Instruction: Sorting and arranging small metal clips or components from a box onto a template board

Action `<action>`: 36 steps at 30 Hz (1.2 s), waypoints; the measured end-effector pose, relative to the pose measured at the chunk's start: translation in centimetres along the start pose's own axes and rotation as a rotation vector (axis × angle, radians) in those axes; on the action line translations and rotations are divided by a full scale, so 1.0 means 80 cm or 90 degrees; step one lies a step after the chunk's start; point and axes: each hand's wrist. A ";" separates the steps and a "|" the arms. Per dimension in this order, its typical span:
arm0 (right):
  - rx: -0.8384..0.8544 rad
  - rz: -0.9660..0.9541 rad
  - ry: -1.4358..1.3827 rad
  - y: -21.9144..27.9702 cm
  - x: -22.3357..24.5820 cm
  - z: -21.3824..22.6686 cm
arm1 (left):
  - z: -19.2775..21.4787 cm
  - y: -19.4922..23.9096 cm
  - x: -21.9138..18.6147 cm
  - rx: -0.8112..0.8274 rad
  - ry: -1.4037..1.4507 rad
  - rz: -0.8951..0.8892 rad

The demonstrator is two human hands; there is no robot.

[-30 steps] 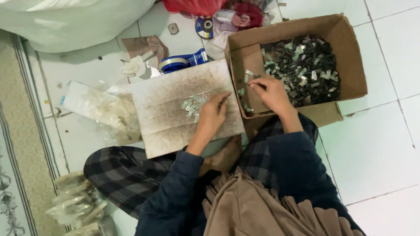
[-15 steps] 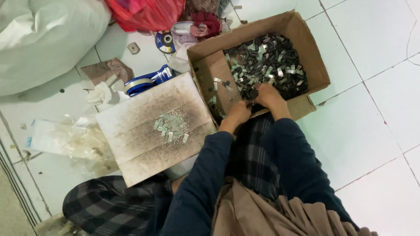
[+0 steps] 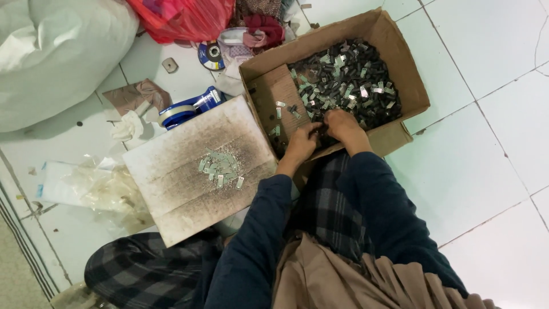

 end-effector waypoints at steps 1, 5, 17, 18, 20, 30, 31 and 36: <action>-0.001 -0.001 -0.001 0.003 0.003 0.005 | 0.000 0.000 0.001 0.001 -0.001 0.000; -0.053 0.009 -0.090 0.012 -0.006 0.001 | 0.008 0.009 -0.022 -0.051 0.027 0.002; -0.100 0.146 -0.715 0.054 0.002 0.031 | -0.004 -0.012 0.004 -0.159 0.262 0.081; -0.095 0.156 -0.745 0.061 0.005 0.036 | -0.006 -0.015 0.008 -0.148 0.337 0.074; -0.082 0.141 -0.762 0.050 0.002 0.029 | -0.015 -0.031 0.037 -0.175 0.304 0.086; -0.086 0.102 -0.791 0.046 0.004 0.028 | -0.015 -0.039 0.050 -0.208 0.364 0.117; -0.086 0.102 -0.791 0.046 0.002 0.027 | -0.015 -0.037 0.047 -0.208 0.364 0.117; -0.084 0.144 -0.779 0.043 0.000 0.026 | -0.009 -0.028 0.023 -0.191 0.284 0.135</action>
Point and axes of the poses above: each hand's wrist, its own y-axis away from the middle knuckle, its own z-axis out of the back of the hand, x = y × z, and after that the axes turned 3 degrees about y, right-handed
